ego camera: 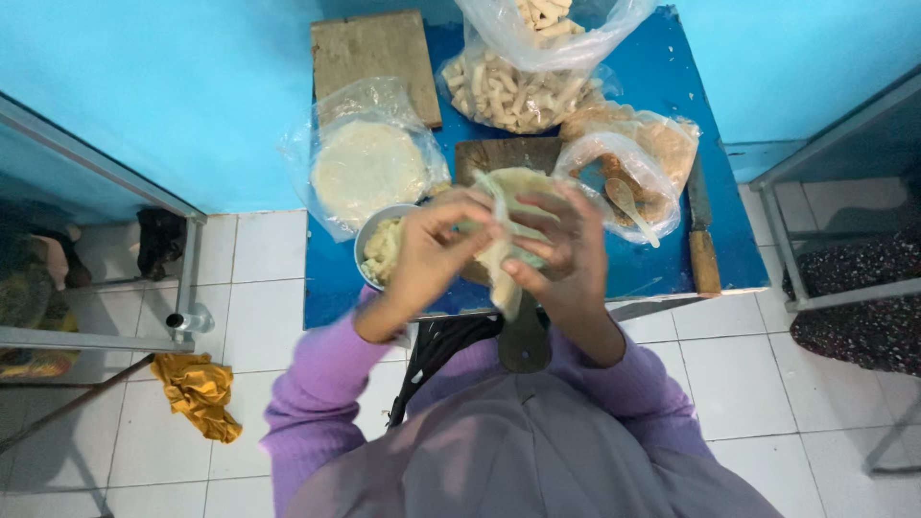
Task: The person peels a thin outer layer off a large round pancake by hand and drops the pieces into a bowl, then holds the pancake on a board and slices it with a knife. Bags of fried snack pieces and other wrapped pancakes sit on the table around the work area.
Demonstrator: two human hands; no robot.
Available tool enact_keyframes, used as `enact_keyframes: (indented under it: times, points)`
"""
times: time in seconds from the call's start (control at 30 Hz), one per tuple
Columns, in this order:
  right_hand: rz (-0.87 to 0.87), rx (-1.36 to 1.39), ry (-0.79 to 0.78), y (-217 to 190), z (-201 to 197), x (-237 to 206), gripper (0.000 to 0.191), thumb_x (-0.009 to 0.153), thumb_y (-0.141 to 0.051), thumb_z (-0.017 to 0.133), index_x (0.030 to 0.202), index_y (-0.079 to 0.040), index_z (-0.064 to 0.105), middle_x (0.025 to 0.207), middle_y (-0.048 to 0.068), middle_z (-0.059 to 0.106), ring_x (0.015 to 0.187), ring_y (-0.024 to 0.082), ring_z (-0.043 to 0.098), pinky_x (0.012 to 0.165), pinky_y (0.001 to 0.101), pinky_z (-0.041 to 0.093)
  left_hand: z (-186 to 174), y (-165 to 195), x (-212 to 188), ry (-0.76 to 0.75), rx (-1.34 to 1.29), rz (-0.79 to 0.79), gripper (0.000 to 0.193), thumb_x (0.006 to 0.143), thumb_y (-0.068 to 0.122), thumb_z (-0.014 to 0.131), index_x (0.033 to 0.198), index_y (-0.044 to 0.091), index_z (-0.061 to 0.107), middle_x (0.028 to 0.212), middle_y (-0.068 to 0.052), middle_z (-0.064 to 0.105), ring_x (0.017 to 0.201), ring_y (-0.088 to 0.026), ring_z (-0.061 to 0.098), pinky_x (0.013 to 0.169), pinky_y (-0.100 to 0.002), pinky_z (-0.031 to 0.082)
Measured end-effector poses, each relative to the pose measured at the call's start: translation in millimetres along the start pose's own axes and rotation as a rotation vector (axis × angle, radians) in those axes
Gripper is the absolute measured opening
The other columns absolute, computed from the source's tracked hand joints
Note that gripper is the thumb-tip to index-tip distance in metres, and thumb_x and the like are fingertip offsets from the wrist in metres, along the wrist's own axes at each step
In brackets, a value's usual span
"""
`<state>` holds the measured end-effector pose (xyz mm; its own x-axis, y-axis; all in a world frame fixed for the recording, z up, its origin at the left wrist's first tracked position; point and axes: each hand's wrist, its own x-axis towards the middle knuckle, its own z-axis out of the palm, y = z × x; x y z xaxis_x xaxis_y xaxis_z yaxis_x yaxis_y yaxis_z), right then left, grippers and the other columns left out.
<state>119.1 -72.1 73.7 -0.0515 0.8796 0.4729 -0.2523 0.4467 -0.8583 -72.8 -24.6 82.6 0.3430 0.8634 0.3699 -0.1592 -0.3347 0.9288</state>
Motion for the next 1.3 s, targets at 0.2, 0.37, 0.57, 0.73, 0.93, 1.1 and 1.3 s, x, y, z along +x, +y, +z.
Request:
enact_keyframes:
  times: [0.2, 0.37, 0.57, 0.73, 0.93, 1.1, 1.3]
  points:
    - [0.07, -0.143, 0.074, -12, -18, -37, 0.093, 0.082, 0.014, 0.079, 0.154, -0.01, 0.025, 0.125, 0.012, 0.054, 0.12, 0.02, 0.063, 0.102, 0.0362, 0.059, 54, -10, -28, 0.026, -0.087, 0.011, 0.009, 0.093, -0.008, 0.073, 0.101, -0.005, 0.074, 0.113, -0.007, 0.065, 0.098, -0.013, 0.07, 0.084, -0.026, 0.06]
    - [0.103, -0.239, 0.06, -8, -33, -49, 0.083, 0.086, 0.014, 0.073, 0.152, -0.009, 0.027, 0.116, 0.012, 0.062, 0.115, 0.02, 0.068, 0.105, 0.0361, 0.059, 72, -36, -41, 0.104, -0.046, 0.039, 0.009, 0.093, -0.008, 0.073, 0.101, -0.005, 0.071, 0.114, -0.008, 0.065, 0.103, -0.012, 0.07, 0.09, -0.027, 0.06]
    - [0.198, -0.23, 0.137, 3, -42, -59, 0.068, 0.09, 0.015, 0.068, 0.147, -0.005, 0.037, 0.106, 0.013, 0.067, 0.109, 0.024, 0.072, 0.095, 0.0347, 0.061, 84, -61, -58, 0.16, -0.12, 0.017, 0.009, 0.092, -0.01, 0.072, 0.1, -0.007, 0.069, 0.115, -0.008, 0.063, 0.106, -0.012, 0.067, 0.092, -0.026, 0.058]
    - [0.155, -0.142, 0.152, 12, -45, -64, 0.062, 0.095, 0.012, 0.066, 0.148, -0.005, 0.039, 0.109, 0.013, 0.063, 0.112, 0.023, 0.074, 0.099, 0.0341, 0.062, 86, -67, -66, 0.19, -0.204, -0.053, 0.008, 0.092, -0.01, 0.07, 0.097, -0.006, 0.066, 0.113, -0.008, 0.062, 0.101, -0.011, 0.063, 0.088, -0.025, 0.054]
    - [0.211, -0.234, 0.14, 12, -45, -64, 0.067, 0.089, 0.012, 0.074, 0.145, -0.005, 0.04, 0.105, 0.012, 0.066, 0.1, 0.017, 0.067, 0.087, 0.0319, 0.06, 90, -60, -73, 0.097, -0.091, -0.006, 0.007, 0.094, -0.008, 0.069, 0.095, -0.004, 0.063, 0.111, -0.007, 0.061, 0.1, -0.01, 0.064, 0.085, -0.024, 0.055]
    - [0.201, -0.247, 0.119, 13, -44, -68, 0.066, 0.089, 0.01, 0.072, 0.145, -0.004, 0.039, 0.102, 0.01, 0.067, 0.098, 0.016, 0.07, 0.089, 0.031, 0.061, 86, -64, -75, 0.035, -0.234, -0.079, 0.008, 0.097, -0.005, 0.069, 0.103, -0.004, 0.064, 0.108, -0.006, 0.06, 0.098, -0.011, 0.065, 0.084, -0.026, 0.057]
    - [0.091, -0.446, 0.023, 8, -36, -79, 0.065, 0.087, 0.01, 0.075, 0.141, -0.004, 0.043, 0.104, 0.01, 0.066, 0.1, 0.017, 0.07, 0.092, 0.0325, 0.058, 78, -80, -75, 0.117, -0.402, -0.189, 0.013, 0.104, 0.0, 0.056, 0.115, -0.003, 0.061, 0.108, -0.007, 0.069, 0.099, -0.01, 0.066, 0.088, -0.026, 0.054]
